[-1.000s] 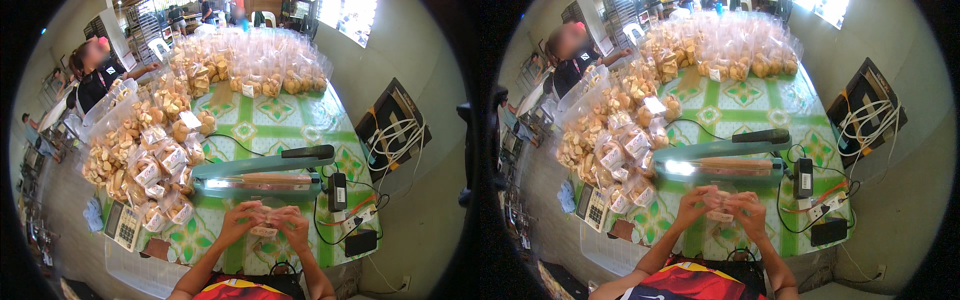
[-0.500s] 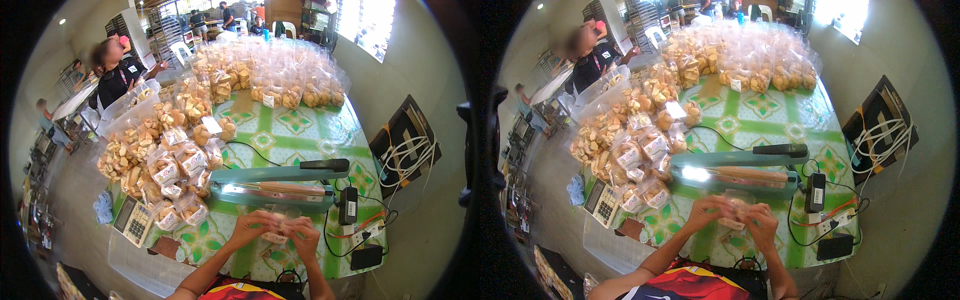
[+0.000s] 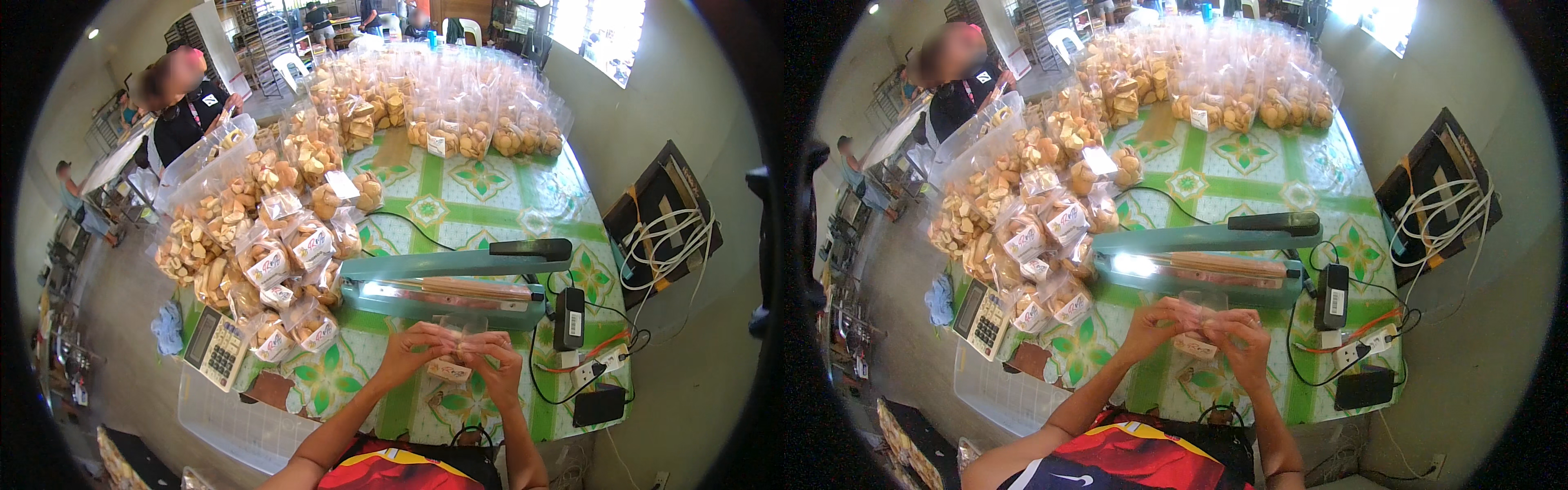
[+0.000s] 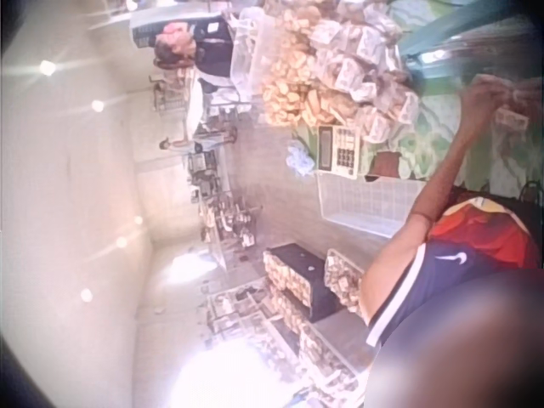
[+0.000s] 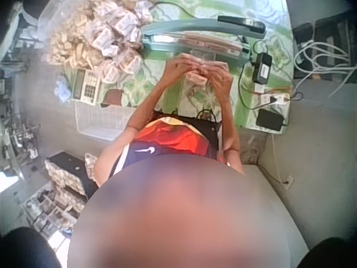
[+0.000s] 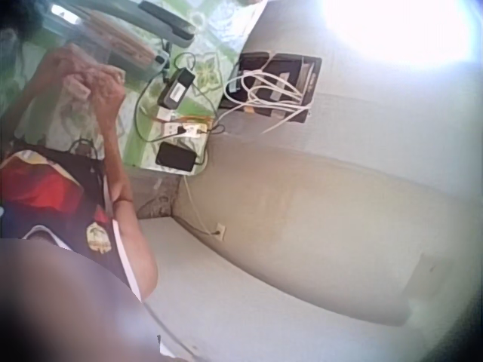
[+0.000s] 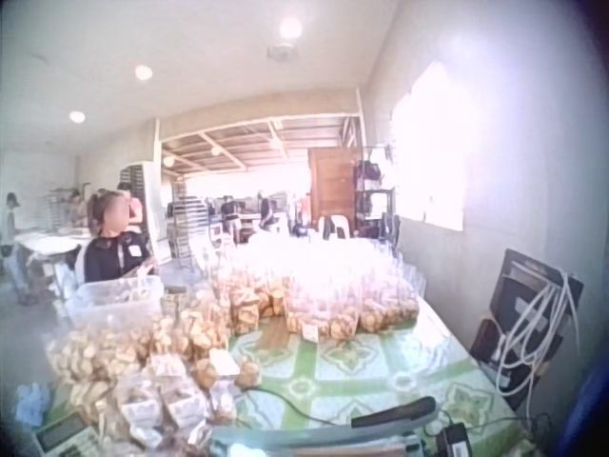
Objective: The person places small bread rolls into clear plastic bags, seals each bag using a handheld heat sealer, and sets the sealed packages aside on the table. The process is repeated continuously with multiple rolls.
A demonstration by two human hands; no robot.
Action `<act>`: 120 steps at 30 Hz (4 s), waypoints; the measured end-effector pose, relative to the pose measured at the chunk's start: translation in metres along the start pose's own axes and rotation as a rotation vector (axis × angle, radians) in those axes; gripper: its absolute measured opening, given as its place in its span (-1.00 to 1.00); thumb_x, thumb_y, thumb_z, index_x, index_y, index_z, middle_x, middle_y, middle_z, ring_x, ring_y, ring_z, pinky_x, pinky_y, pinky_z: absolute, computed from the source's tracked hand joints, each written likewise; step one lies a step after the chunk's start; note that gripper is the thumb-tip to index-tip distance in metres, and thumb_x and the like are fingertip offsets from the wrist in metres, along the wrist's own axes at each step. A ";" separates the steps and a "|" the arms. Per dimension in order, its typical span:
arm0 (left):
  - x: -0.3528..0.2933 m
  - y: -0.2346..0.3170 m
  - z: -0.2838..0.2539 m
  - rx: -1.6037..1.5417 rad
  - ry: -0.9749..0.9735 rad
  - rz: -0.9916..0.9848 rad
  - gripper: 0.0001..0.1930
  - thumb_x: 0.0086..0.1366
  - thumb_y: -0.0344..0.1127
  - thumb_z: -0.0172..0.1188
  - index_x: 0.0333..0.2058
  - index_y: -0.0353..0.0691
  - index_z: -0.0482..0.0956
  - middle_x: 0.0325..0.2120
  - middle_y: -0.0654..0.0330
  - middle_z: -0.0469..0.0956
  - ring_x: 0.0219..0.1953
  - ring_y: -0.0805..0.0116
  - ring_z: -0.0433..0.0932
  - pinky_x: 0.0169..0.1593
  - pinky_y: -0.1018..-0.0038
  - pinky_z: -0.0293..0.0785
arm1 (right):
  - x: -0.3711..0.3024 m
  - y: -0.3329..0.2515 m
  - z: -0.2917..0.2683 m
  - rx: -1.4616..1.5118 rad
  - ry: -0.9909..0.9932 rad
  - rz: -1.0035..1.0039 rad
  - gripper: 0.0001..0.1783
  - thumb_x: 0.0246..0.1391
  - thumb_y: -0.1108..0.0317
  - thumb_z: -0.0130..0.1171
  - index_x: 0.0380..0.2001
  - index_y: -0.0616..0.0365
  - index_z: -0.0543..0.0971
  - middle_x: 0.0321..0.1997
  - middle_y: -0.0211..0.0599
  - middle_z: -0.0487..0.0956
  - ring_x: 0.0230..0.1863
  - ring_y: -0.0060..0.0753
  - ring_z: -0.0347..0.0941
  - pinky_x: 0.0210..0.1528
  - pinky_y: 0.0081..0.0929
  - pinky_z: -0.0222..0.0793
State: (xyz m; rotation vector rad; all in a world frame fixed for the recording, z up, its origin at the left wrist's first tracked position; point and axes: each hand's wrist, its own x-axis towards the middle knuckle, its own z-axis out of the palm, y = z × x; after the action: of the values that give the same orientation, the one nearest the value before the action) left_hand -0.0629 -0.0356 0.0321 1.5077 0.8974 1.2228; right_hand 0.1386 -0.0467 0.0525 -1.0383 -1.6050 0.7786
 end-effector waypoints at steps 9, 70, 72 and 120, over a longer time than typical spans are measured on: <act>0.004 -0.005 0.005 0.000 0.113 -0.018 -0.92 0.10 -0.44 0.37 -0.40 -0.25 0.68 -0.27 0.25 0.65 -0.17 0.42 0.58 0.10 0.41 0.41 | -0.002 0.004 0.002 -0.068 0.112 0.040 -0.88 -0.16 0.55 0.37 -0.46 0.18 0.67 -0.34 -0.33 0.67 -0.28 -0.35 0.49 -0.09 -0.43 0.32; 0.016 -0.004 -0.001 0.239 0.068 0.131 -0.82 -0.04 -0.48 0.35 -0.37 -0.21 0.68 -0.27 0.27 0.62 0.02 0.25 0.48 0.11 0.36 0.35 | 0.010 0.009 0.008 -0.263 -0.010 -0.196 -0.78 -0.24 0.54 0.34 -0.39 0.15 0.67 -0.31 -0.36 0.62 -0.25 -0.29 0.44 -0.14 -0.36 0.32; 0.015 -0.002 0.002 0.233 0.094 0.085 -0.84 0.00 -0.46 0.34 -0.36 -0.20 0.69 -0.27 0.27 0.63 0.03 0.25 0.47 0.13 0.36 0.34 | 0.009 0.010 0.012 -0.267 0.001 -0.191 -0.78 -0.25 0.53 0.33 -0.40 0.14 0.68 -0.34 -0.39 0.63 -0.26 -0.30 0.44 -0.11 -0.34 0.31; 0.010 0.000 0.002 0.381 -0.031 0.158 -0.78 -0.05 -0.40 0.39 -0.34 -0.14 0.66 -0.09 0.24 0.45 0.06 0.22 0.35 0.16 0.33 0.26 | -0.003 0.005 0.000 -0.265 0.002 -0.151 -0.88 -0.10 0.46 0.27 -0.42 0.14 0.56 -0.32 -0.24 0.54 -0.21 -0.11 0.42 -0.11 -0.24 0.23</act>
State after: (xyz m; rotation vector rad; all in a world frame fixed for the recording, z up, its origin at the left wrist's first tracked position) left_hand -0.0587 -0.0262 0.0345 1.9259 1.0487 1.1808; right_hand 0.1401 -0.0469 0.0469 -1.0872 -1.7956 0.4717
